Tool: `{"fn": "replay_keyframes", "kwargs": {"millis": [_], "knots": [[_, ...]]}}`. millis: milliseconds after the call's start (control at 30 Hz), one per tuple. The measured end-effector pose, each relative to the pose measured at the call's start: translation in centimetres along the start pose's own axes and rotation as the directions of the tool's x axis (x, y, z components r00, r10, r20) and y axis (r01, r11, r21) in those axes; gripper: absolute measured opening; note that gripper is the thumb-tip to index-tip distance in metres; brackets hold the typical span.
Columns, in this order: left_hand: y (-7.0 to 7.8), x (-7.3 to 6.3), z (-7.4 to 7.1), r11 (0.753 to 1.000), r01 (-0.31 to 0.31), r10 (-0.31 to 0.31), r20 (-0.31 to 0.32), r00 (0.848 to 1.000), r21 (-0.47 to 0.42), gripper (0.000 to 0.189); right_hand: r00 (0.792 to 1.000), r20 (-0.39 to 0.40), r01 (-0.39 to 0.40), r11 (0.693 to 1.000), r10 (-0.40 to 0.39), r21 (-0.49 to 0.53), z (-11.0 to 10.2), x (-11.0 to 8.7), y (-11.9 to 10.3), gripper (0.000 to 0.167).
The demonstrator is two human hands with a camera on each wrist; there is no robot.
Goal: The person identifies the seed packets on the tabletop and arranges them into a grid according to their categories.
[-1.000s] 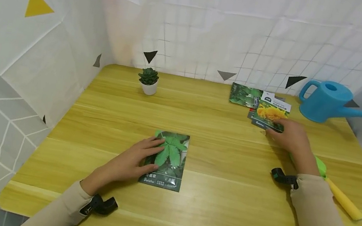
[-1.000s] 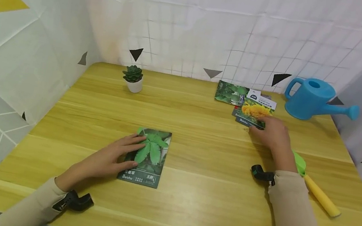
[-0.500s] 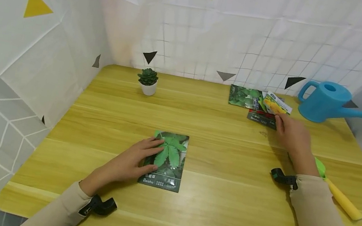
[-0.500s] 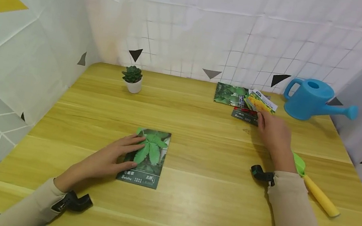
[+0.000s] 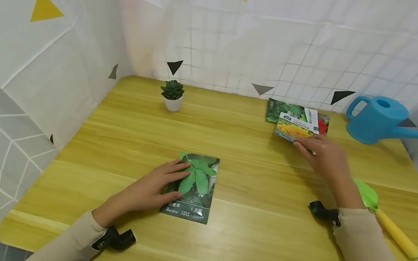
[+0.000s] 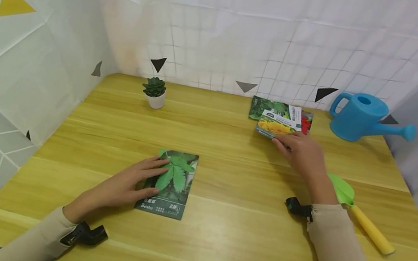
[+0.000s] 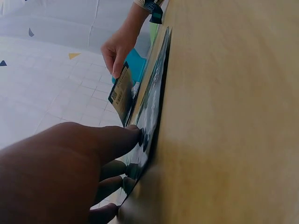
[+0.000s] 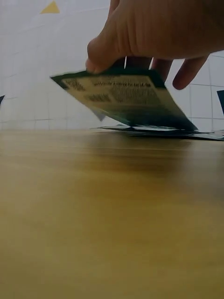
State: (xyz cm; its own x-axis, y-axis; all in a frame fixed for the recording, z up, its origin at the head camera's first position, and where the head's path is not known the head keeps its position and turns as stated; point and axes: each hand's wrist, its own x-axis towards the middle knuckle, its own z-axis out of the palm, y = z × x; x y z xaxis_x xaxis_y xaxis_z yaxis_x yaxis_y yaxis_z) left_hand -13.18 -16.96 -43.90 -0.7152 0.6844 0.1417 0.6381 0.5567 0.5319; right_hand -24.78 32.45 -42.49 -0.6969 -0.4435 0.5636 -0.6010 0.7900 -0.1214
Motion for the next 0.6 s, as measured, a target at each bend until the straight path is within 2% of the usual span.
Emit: {"fn": "replay_keyframes", "kwargs": {"millis": [133, 233, 367, 600], "knots": [[0.0, 0.1, 0.0, 1.0, -0.012, 0.012, 0.008, 1.0, 0.004, 0.063, 0.995, 0.07, 0.071, 0.997, -0.073, 0.028, 0.2, 0.0, -0.9, 0.028], [0.1, 0.1, 0.1, 1.0, -0.021, 0.021, 0.012, 1.0, 0.005, 0.062, 0.991, 0.082, 0.103, 0.994, -0.106, 0.039, 0.3, -0.5, -1.1, 0.03], [0.1, 0.1, 0.1, 1.0, -0.017, 0.017, 0.008, 1.0, 0.006, 0.062, 0.99, 0.102, 0.093, 0.994, -0.098, 0.053, 0.6, -0.8, -1.2, 0.03], [0.0, -0.1, -0.2, 1.0, -0.007, 0.007, 0.016, 1.0, 0.017, 0.062, 0.974, 0.22, 0.04, 0.996, -0.056, 0.078, 0.8, -0.2, -1.5, 0.031]]}}
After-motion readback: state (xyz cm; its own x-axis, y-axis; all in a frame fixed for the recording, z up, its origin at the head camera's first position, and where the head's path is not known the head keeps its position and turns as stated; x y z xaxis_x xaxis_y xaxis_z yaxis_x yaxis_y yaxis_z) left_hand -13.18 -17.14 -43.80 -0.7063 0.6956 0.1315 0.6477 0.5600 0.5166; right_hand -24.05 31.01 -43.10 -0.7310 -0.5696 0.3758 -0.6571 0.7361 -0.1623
